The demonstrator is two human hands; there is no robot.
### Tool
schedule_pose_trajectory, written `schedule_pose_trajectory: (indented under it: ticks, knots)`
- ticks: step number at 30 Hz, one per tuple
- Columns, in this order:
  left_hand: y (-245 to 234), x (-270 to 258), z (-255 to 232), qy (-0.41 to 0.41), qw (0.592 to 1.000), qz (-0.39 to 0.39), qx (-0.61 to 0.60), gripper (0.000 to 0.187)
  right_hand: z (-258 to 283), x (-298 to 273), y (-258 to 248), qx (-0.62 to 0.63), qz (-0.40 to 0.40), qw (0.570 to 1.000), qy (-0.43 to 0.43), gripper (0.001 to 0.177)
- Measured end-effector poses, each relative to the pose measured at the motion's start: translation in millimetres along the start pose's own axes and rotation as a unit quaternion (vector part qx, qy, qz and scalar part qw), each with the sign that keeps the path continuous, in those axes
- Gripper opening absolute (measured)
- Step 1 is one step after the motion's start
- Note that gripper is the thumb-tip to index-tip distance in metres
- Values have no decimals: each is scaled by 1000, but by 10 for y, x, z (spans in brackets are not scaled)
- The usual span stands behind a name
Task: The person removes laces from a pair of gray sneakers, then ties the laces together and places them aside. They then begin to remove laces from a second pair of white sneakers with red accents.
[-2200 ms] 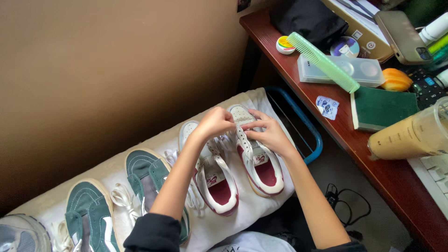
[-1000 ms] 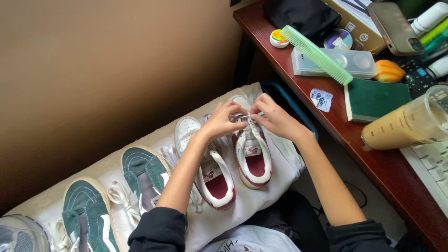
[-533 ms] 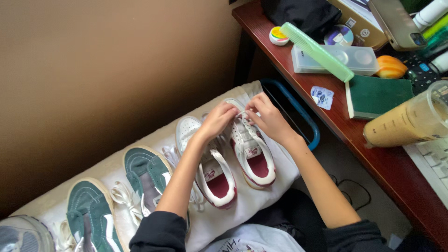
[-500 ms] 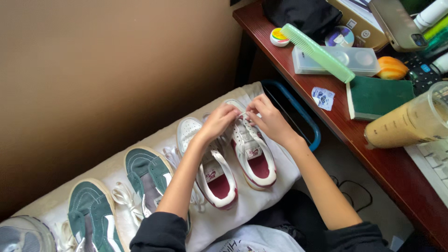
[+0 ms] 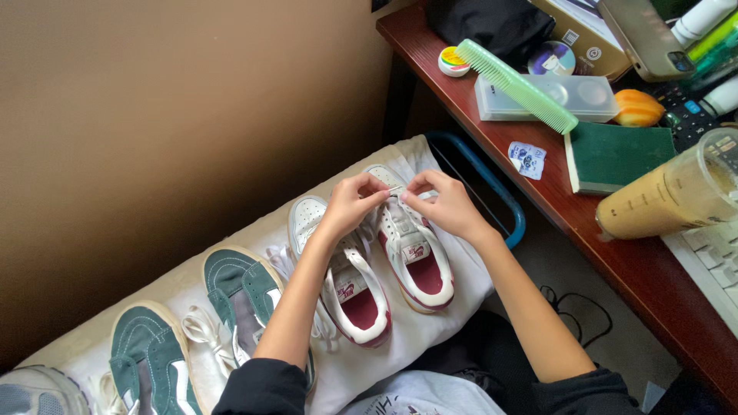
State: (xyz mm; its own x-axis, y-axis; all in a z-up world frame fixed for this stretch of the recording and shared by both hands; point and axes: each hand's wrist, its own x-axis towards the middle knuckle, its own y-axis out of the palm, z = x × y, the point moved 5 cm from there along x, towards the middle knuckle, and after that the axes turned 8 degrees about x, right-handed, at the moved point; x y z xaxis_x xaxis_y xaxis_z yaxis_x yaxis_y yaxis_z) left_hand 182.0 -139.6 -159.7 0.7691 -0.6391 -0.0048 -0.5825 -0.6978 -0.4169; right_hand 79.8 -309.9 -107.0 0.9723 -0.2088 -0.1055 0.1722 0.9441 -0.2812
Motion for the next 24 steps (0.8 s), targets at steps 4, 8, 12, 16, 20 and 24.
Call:
schedule_pose_trajectory:
  ticks: [4, 8, 12, 16, 20, 24]
  knots:
    - [3, 6, -18, -2, 1000, -1, -29, 19, 142, -80, 38, -80, 14, 995, -60, 38]
    - [-1, -5, -43, 20, 1000, -10, -12, 18, 196, -111, 82, -178, 17, 982, -66, 42]
    - [-14, -20, -83, 26, 999, -18, 4, 17, 155, 48, 100, -236, 30, 971, -25, 43]
    - [-34, -34, -183, 31, 998, -29, 37, 16, 36, 197, 75, -230, 52, 972, -3, 29]
    - [-37, -66, -352, 79, 985, -52, 141, 12, -101, 275, -62, -172, 103, 979, -36, 25]
    - [31, -57, -503, 122, 956, -72, 256, 5, -289, 357, -143, -110, 148, 983, -24, 23]
